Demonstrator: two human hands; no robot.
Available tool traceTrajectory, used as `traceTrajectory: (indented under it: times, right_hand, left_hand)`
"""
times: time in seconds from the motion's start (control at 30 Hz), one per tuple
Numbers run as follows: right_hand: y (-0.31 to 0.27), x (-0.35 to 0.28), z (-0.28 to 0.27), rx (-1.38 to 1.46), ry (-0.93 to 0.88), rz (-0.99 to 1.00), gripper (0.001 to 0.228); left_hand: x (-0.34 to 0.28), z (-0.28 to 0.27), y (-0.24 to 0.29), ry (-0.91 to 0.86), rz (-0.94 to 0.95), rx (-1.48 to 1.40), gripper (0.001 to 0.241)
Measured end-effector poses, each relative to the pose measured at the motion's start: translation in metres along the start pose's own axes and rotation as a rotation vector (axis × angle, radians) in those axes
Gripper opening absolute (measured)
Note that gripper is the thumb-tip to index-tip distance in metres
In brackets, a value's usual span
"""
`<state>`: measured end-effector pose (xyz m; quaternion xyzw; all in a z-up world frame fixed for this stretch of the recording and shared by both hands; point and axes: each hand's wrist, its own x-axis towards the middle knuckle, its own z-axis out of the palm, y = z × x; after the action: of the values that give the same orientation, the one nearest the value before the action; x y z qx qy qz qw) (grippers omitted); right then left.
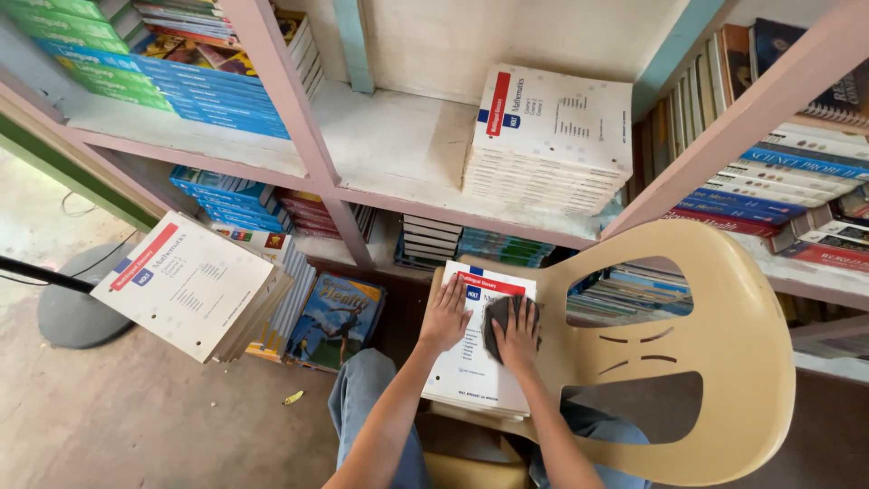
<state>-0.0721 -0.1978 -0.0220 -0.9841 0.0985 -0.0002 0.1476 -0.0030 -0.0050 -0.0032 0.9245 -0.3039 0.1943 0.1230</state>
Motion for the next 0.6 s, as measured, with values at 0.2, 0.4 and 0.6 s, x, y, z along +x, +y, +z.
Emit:
traceTrajectory:
  times: [0.2,0.4,0.6]
  right_hand:
    - [-0.01,-0.082,0.008,-0.04,-0.015,0.017,0.073]
    - [-0.075,-0.113,0.011,0.025,0.018,-0.134,0.075]
    - [-0.065,-0.086,0.013,0.513,0.056,-0.418,0.083]
  left_hand:
    - [-0.003,0.016,-0.004,-0.01,-0.021,-0.045,0.065]
    - [0.009,0.005,-0.013,-0.4,-0.098,-0.295,0.071]
    - [-0.027,-0.044,0.019,-0.049,-0.015,-0.254,0.059]
